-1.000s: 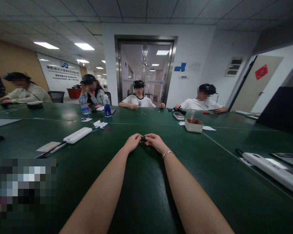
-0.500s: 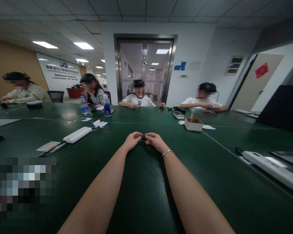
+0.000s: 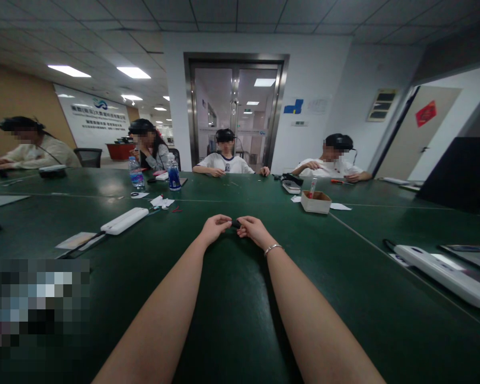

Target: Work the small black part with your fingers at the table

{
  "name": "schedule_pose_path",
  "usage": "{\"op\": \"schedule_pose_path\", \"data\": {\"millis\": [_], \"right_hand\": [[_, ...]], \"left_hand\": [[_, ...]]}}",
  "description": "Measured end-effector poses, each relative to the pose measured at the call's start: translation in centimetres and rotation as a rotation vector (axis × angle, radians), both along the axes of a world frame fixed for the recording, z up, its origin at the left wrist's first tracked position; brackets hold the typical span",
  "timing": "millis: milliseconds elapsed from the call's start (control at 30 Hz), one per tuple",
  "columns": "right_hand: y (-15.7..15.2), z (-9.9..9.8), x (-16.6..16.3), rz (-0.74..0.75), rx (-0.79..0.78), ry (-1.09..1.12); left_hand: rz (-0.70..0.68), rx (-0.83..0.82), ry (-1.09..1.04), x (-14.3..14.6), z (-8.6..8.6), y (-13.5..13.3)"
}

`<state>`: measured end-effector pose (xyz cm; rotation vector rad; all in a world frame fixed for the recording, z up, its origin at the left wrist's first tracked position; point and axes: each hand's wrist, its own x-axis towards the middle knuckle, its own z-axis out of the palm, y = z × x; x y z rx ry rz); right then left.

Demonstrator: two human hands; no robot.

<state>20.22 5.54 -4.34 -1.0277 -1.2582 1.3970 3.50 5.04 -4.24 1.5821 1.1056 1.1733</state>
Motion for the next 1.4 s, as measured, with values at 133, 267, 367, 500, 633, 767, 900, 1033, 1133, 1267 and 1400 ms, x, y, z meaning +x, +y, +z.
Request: {"op": "schedule_pose_path", "data": {"millis": [133,267,367,500,633,767,900,1033,1133,1267,1400], "right_hand": [[-0.34,0.29,0.08,0.047,0.003,0.031],[-0.63,0.51,0.2,0.086,0.017,0.046],[-0.67,0.55,0.09,0.058,-0.003,0.082],[-0.57,0.53,-0.12,0.049,-0.009,0.035],[-0.61,0.57,0.08,0.102,-0.003,0.016],[-0.72,0.64,0.29,0.144,0.018,0.039],[-0.53,0.52,0.09,0.111,0.009,-0.03],[-0.3,0.29,0.04,0.146,0.039,-0.072],[-0.23,0.18,0.14,0.17,0.053,-0.083],[-0.14,0.14,0.12,0.176,0.079,-0.122],[-0.08,0.14,0.03,0.169,0.076,-0.133]], "left_hand": [[0.037,-0.047,0.031,0.16,0.19,0.06],[0.031,-0.069,0.037,0.2,0.26,0.11],[0.038,-0.065,0.015,0.16,0.13,0.19],[0.048,-0.067,-0.012,0.14,-0.09,0.34],[0.036,-0.061,-0.007,0.12,-0.21,0.43],[0.026,-0.058,-0.009,0.05,-0.22,0.45],[0.034,-0.058,-0.014,0.1,-0.07,0.3],[0.0,-0.055,-0.007,0.17,0.02,0.14],[-0.034,-0.05,0.008,0.1,-0.07,0.16],[-0.055,-0.031,0.029,0.02,-0.18,0.24],[-0.038,-0.035,0.035,0.06,-0.4,0.49]]}}
